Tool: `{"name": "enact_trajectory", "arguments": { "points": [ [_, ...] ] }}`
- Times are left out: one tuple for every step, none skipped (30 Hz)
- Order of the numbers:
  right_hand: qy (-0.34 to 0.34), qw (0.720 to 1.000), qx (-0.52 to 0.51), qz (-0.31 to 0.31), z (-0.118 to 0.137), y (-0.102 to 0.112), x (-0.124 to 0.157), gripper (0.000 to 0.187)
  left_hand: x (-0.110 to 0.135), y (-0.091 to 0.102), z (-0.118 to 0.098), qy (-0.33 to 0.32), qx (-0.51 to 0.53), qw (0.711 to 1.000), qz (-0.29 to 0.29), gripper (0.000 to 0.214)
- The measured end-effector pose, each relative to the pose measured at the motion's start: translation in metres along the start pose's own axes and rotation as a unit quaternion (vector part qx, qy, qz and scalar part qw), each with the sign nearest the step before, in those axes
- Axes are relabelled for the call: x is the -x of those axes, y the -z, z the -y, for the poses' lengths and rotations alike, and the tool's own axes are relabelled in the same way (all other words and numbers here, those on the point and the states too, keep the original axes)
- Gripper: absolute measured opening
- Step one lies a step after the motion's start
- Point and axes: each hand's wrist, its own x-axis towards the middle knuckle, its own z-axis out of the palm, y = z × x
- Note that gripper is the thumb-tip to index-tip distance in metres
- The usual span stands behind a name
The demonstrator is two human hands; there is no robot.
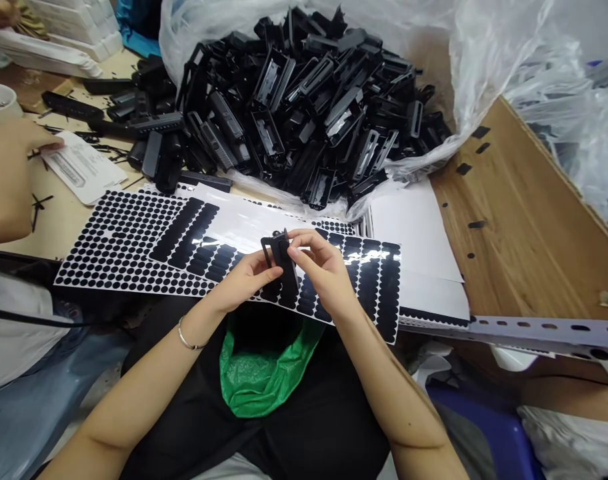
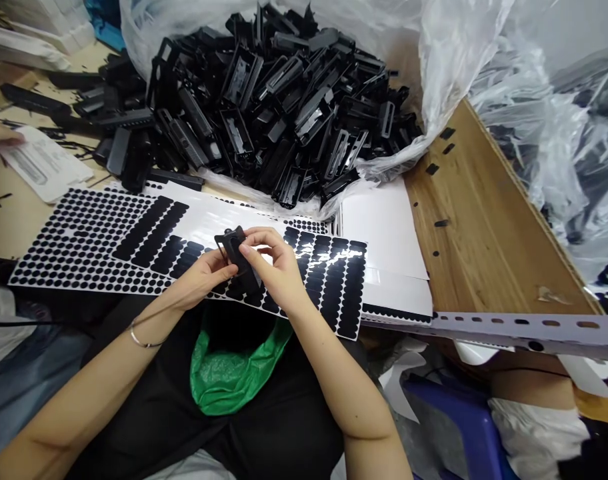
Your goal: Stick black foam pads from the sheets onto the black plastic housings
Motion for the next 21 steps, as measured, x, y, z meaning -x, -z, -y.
{"name": "enact_trajectory", "arguments": {
  "points": [
    [0.004,1.000,0.004,-0.001,-0.0001,-0.0001,0.0000,0.020,-0.0001,-0.0003,-0.0004,-0.001,0.000,1.000,0.000,0.030],
    [0.006,1.000,0.008,-0.001,-0.0002,-0.0002,0.0000,0.020,-0.0001,-0.0006,-0.0009,-0.001,-0.001,1.000,0.001,0.029],
    [0.006,1.000,0.011,0.000,-0.0002,-0.0003,0.0000,0.020,-0.0001,-0.0009,-0.0013,0.000,-0.001,1.000,0.003,0.029],
    [0.004,1.000,0.012,0.000,-0.0001,-0.0003,0.0001,0.021,-0.0002,-0.0011,-0.0017,0.002,-0.001,1.000,0.005,0.028],
    [0.002,1.000,0.012,0.000,-0.0001,-0.0003,0.0000,0.021,-0.0002,-0.0013,-0.0020,0.004,0.001,1.000,0.008,0.028],
    [-0.001,1.000,0.010,0.000,-0.0001,-0.0002,0.0000,0.022,-0.0002,-0.0013,-0.0022,0.007,0.004,1.000,0.010,0.028],
    [-0.003,1.000,0.007,0.002,-0.0001,-0.0001,-0.0002,0.022,-0.0001,-0.0014,-0.0024,0.009,0.006,1.000,0.012,0.028],
    [-0.006,1.000,0.002,0.005,-0.0001,0.0001,-0.0005,0.022,0.0000,-0.0013,-0.0026,0.011,0.008,1.000,0.014,0.029],
    [-0.008,1.000,-0.006,0.007,-0.0002,0.0003,-0.0008,0.023,0.0001,-0.0013,-0.0029,0.013,0.009,1.000,0.016,0.030],
    [-0.011,1.000,-0.014,0.009,-0.0003,0.0005,-0.0010,0.023,0.0002,-0.0012,-0.0032,0.014,0.008,1.000,0.019,0.031],
    [-0.013,1.000,-0.022,0.009,-0.0004,0.0006,-0.0012,0.023,0.0003,-0.0011,-0.0035,0.015,0.005,1.000,0.022,0.033],
    [-0.015,0.999,-0.027,0.007,-0.0004,0.0006,-0.0013,0.024,0.0004,-0.0008,-0.0037,0.014,0.002,1.000,0.025,0.035],
    [-0.016,0.999,-0.029,0.005,-0.0005,0.0005,-0.0013,0.024,0.0005,-0.0005,-0.0038,0.014,-0.003,1.000,0.027,0.036],
    [-0.016,0.999,-0.028,0.004,-0.0005,0.0002,-0.0011,0.025,0.0005,-0.0001,-0.0038,0.014,-0.008,0.999,0.029,0.038],
    [-0.016,1.000,-0.025,0.004,-0.0005,-0.0003,-0.0008,0.026,0.0005,0.0004,-0.0036,0.015,-0.013,0.999,0.031,0.040],
    [-0.014,1.000,-0.021,0.004,-0.0005,-0.0008,-0.0005,0.026,0.0005,0.0010,-0.0032,0.017,-0.016,0.999,0.034,0.042],
    [-0.011,1.000,-0.020,0.003,-0.0005,-0.0014,-0.0003,0.026,0.0005,0.0015,-0.0028,0.019,-0.019,0.999,0.036,0.043],
    [-0.007,1.000,-0.019,0.002,-0.0006,-0.0020,-0.0001,0.025,0.0005,0.0020,-0.0024,0.021,-0.022,0.999,0.038,0.044],
    [-0.004,1.000,-0.018,0.001,-0.0007,-0.0024,-0.0001,0.024,0.0006,0.0024,-0.0021,0.021,-0.026,0.999,0.040,0.045],
    [-0.001,1.000,-0.016,-0.002,-0.0008,-0.0028,-0.0003,0.024,0.0008,0.0027,-0.0019,0.021,-0.028,0.999,0.041,0.046],
    [0.000,1.000,-0.013,-0.003,-0.0010,-0.0030,-0.0005,0.023,0.0010,0.0029,-0.0019,0.020,-0.031,0.998,0.042,0.046]
  ]
}}
